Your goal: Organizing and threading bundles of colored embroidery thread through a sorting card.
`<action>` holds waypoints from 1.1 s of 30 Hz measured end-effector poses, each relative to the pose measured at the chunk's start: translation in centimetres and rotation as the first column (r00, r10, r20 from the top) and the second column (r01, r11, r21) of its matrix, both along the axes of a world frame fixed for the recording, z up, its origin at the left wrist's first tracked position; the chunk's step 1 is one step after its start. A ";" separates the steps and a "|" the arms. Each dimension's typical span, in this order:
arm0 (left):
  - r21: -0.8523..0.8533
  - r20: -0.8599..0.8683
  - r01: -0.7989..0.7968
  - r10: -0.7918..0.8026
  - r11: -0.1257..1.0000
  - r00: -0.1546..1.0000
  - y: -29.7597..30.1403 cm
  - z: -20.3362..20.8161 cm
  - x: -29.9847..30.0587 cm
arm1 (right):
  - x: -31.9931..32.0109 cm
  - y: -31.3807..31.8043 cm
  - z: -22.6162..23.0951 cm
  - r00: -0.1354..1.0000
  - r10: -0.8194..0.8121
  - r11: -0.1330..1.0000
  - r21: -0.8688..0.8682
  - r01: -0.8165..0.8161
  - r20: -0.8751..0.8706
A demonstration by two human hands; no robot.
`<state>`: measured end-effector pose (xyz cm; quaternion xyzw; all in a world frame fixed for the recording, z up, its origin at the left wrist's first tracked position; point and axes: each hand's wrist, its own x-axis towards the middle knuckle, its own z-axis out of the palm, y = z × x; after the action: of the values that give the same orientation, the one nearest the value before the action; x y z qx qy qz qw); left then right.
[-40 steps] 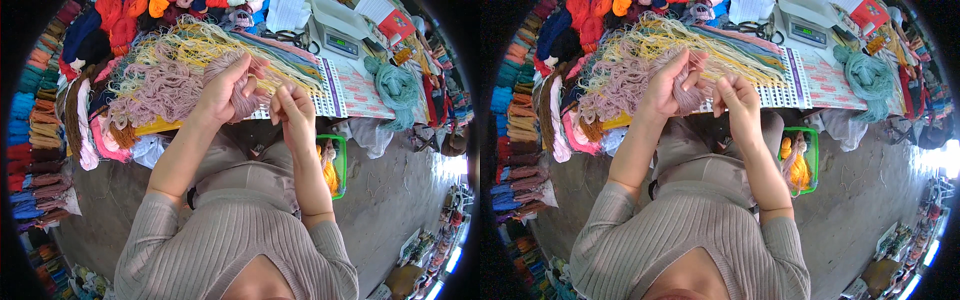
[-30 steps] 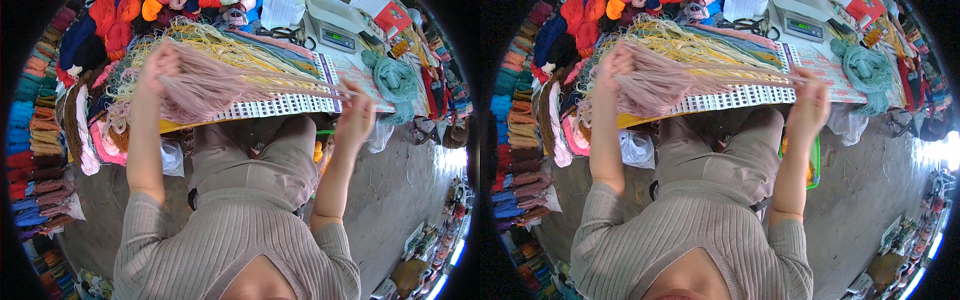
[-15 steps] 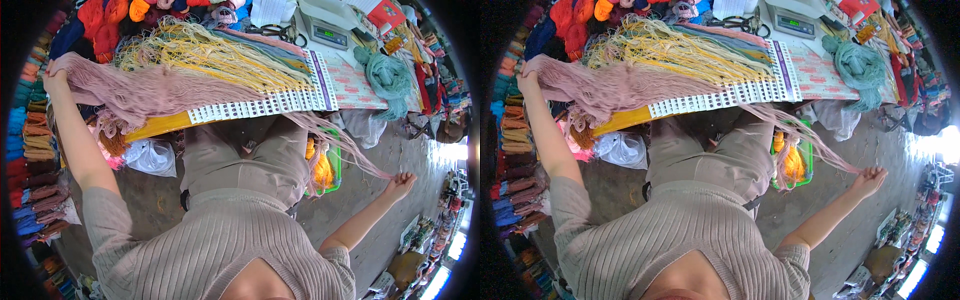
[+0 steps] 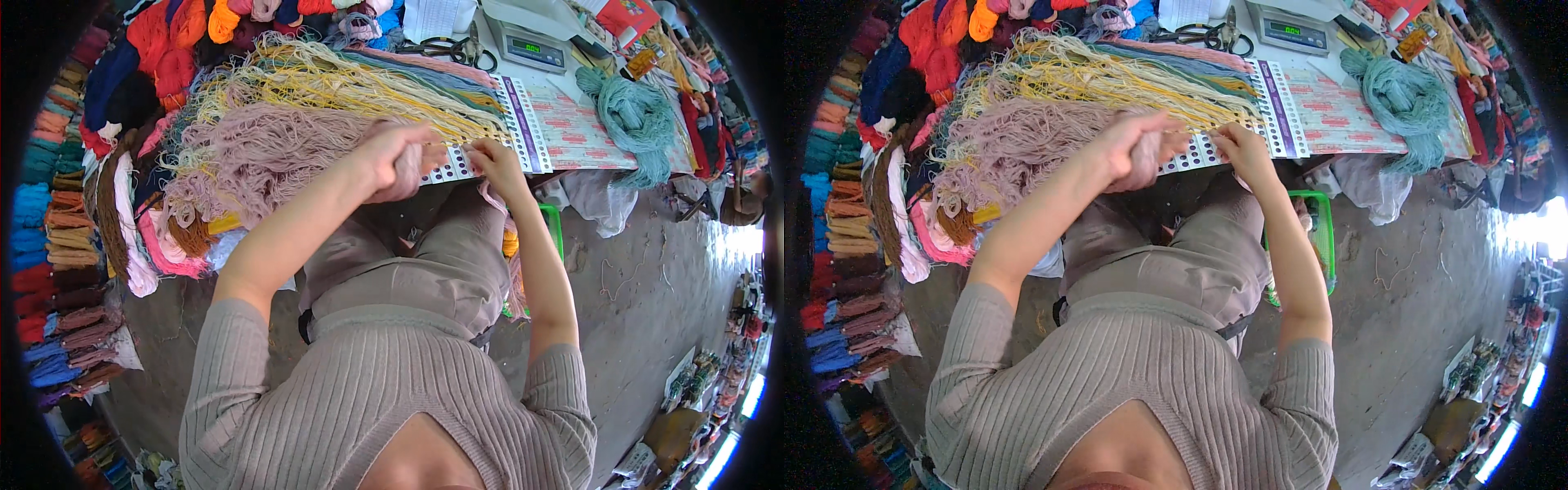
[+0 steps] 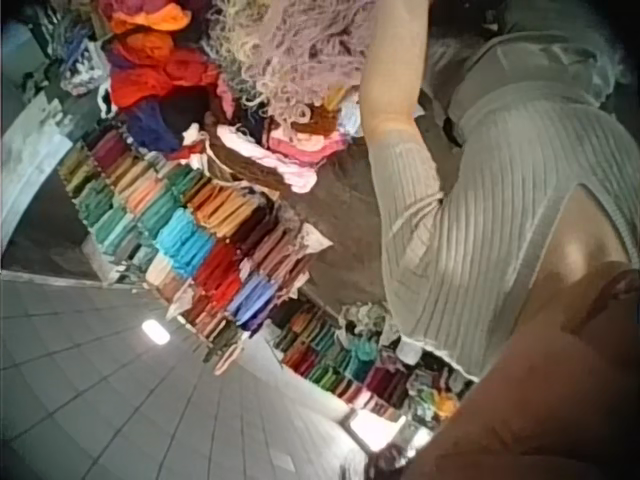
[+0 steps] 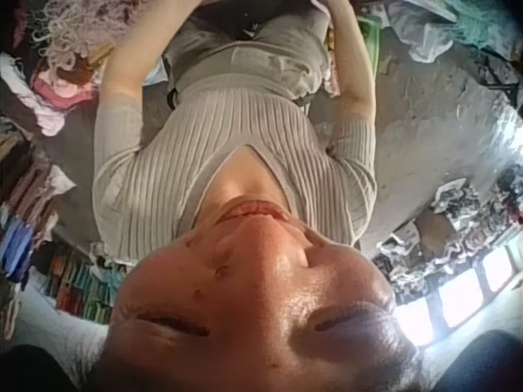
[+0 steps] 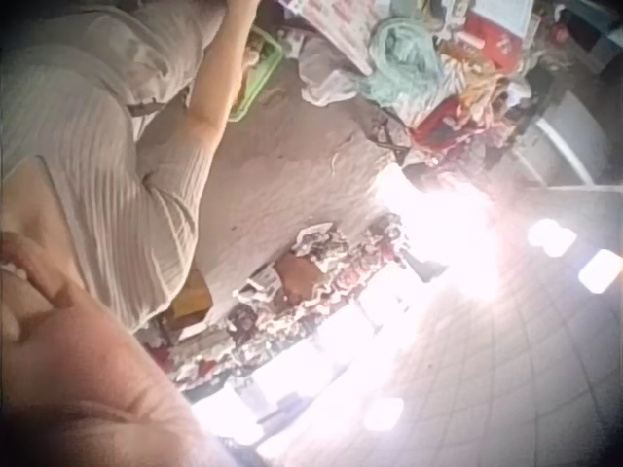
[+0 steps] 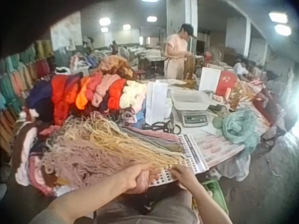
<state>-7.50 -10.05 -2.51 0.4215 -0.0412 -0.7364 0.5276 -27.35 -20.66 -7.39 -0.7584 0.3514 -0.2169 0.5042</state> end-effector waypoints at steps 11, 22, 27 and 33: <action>0.142 0.181 0.195 -0.219 0.971 0.959 -2.8 -2.5 -2.1 | 0.9 -0.6 -2.1 0.991 -0.094 0.987 -0.139 0.081 -0.094; 0.245 0.376 0.168 -0.254 0.955 0.891 -6.8 -6.0 -2.9 | 1.4 -2.6 -0.4 0.991 0.112 0.960 0.265 -0.088 -0.076; 0.121 0.650 0.252 -0.268 0.960 0.711 -5.9 -5.9 -3.2 | 1.6 -2.5 -0.3 0.980 0.080 0.970 0.242 -0.035 -0.180; -0.042 0.837 0.326 -0.145 0.944 0.528 -2.3 -6.7 1.0 | 1.6 -1.3 -1.2 0.934 -0.027 0.964 -0.256 -0.069 -0.356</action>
<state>-6.51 -12.34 -9.24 0.6528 -0.4106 -0.5107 0.3801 -25.78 -21.97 -8.59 -0.8493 0.3967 -0.1151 0.3287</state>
